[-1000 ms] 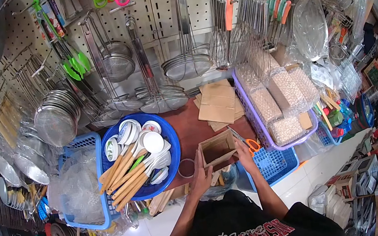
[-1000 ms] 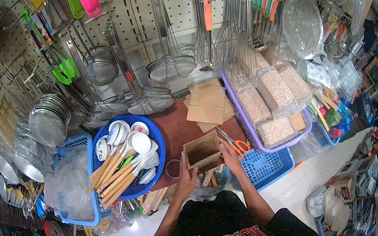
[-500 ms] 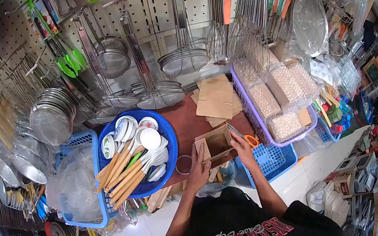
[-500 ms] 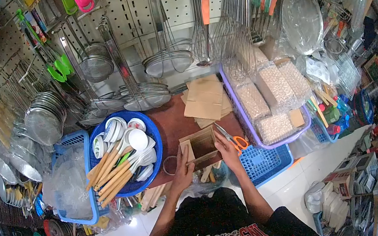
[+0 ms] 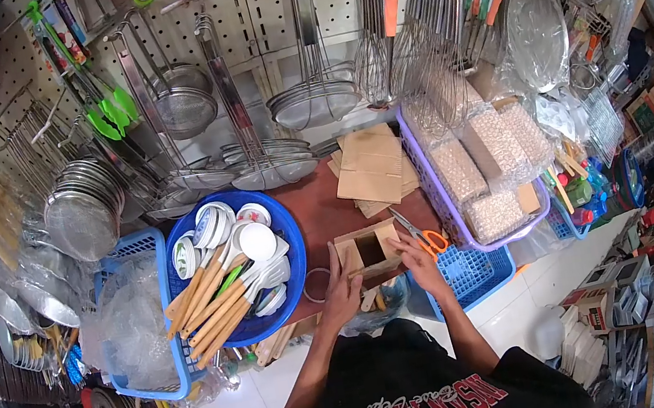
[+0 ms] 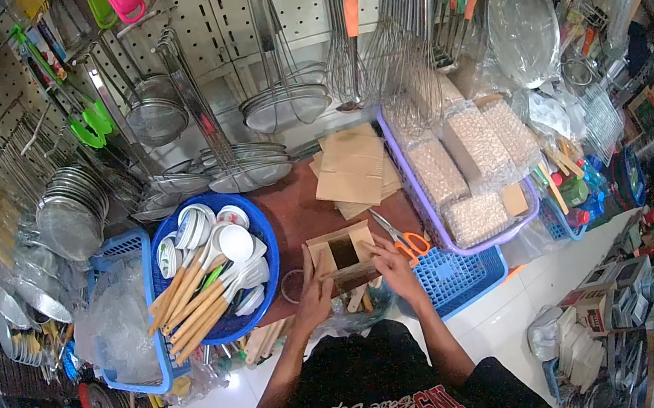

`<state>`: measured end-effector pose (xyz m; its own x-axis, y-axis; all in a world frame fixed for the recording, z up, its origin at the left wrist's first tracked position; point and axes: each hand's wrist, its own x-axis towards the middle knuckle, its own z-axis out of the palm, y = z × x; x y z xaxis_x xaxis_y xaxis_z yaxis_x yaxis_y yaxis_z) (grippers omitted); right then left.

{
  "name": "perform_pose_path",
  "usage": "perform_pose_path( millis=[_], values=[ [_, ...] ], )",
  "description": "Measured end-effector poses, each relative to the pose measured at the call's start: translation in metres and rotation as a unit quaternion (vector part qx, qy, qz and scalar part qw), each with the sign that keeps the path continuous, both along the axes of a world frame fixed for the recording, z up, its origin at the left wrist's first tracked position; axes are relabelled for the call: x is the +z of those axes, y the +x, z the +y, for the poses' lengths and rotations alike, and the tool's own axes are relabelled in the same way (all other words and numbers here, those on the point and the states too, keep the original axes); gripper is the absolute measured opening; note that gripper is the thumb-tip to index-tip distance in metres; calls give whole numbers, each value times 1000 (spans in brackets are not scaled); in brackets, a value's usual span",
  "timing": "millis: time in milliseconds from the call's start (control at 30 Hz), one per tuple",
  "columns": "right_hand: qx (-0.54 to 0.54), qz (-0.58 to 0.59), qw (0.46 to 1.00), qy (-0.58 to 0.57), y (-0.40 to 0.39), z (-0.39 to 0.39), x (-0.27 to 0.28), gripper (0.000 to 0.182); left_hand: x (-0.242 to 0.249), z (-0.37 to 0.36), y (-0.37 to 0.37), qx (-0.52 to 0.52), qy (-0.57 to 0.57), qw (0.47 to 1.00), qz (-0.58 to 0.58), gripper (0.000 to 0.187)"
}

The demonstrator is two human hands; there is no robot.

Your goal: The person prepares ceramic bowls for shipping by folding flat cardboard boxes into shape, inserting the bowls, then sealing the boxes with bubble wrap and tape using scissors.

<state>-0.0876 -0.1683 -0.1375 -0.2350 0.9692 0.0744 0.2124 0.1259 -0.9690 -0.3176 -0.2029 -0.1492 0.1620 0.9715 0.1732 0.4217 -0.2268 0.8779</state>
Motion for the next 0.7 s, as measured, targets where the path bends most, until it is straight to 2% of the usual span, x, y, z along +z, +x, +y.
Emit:
perform_pose_path(
  millis=[167,267,400,467,567,700],
  values=[
    [3,59,997,-41,4,3,-26,34,-8,5,-3,1,11,1000,-18,59],
    [-17,74,996,-49,1,2,-22,32,-5,7,-3,29,34,999,-24,59],
    [-39,99,994,-38,-1,3,-32,35,8,6,0,79,-9,993,-89,64],
    [-56,82,995,-33,-7,2,-21,39,16,7,1,90,-8,992,-86,66],
    [-112,143,983,-32,-18,3,-18,45,22,13,-1,89,5,995,-52,65],
    [-97,12,995,6,-18,4,-2,41,8,20,1,84,49,993,-68,54]
  ],
)
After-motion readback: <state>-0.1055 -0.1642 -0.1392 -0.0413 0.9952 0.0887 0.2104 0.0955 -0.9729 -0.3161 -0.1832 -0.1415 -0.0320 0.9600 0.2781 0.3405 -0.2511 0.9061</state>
